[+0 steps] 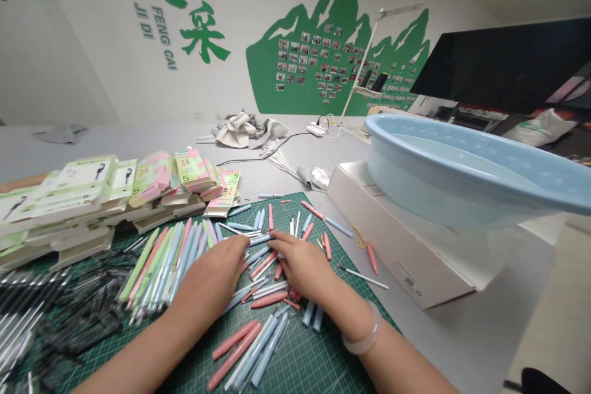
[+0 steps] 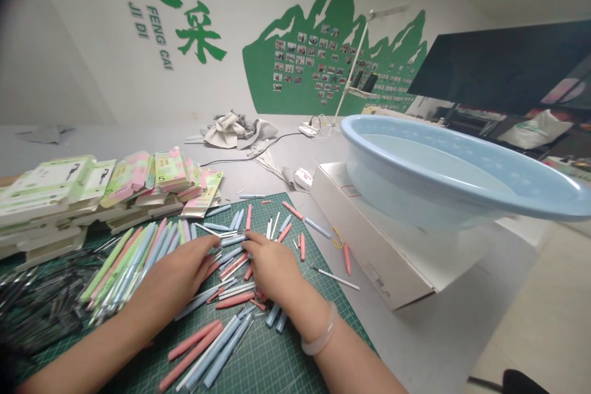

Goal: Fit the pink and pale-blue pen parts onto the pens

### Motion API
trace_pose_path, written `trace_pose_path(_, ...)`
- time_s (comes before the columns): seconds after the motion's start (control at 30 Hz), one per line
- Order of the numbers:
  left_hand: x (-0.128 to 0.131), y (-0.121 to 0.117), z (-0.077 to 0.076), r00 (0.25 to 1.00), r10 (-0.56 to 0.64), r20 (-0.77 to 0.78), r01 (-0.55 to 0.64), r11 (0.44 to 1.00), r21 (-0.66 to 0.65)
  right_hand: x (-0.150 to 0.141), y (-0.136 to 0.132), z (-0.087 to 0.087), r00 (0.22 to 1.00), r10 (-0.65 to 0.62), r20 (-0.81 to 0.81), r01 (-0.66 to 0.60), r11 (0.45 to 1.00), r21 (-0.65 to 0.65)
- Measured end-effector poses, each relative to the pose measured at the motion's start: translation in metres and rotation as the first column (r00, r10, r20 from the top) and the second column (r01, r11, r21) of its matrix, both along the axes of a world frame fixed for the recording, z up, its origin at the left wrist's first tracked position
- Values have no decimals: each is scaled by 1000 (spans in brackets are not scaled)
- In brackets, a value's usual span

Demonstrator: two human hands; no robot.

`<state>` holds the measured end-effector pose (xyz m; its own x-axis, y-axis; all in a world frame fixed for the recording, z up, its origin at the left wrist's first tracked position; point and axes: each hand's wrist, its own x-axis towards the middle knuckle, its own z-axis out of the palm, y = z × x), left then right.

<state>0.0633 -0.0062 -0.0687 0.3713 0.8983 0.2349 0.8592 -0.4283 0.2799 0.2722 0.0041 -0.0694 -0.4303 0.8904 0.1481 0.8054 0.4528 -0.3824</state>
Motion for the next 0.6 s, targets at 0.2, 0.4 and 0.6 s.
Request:
trace_pose_path(0.2, 24, -19, -5, 958, -159, -239, 175, 983, 47, 5, -9, -4, 996, 25, -87, -29, 999, -37)
trace_pose_path(0.4, 34, -32, -13, 930, -202, -308, 229, 972, 53, 4, -3, -5, 989, -30, -145, 31, 999, 10)
trace_pose_path(0.6, 25, -21, -13, 960, -159, -231, 189, 975, 114, -10, 15, -5, 995, 35, -90, -35, 999, 2)
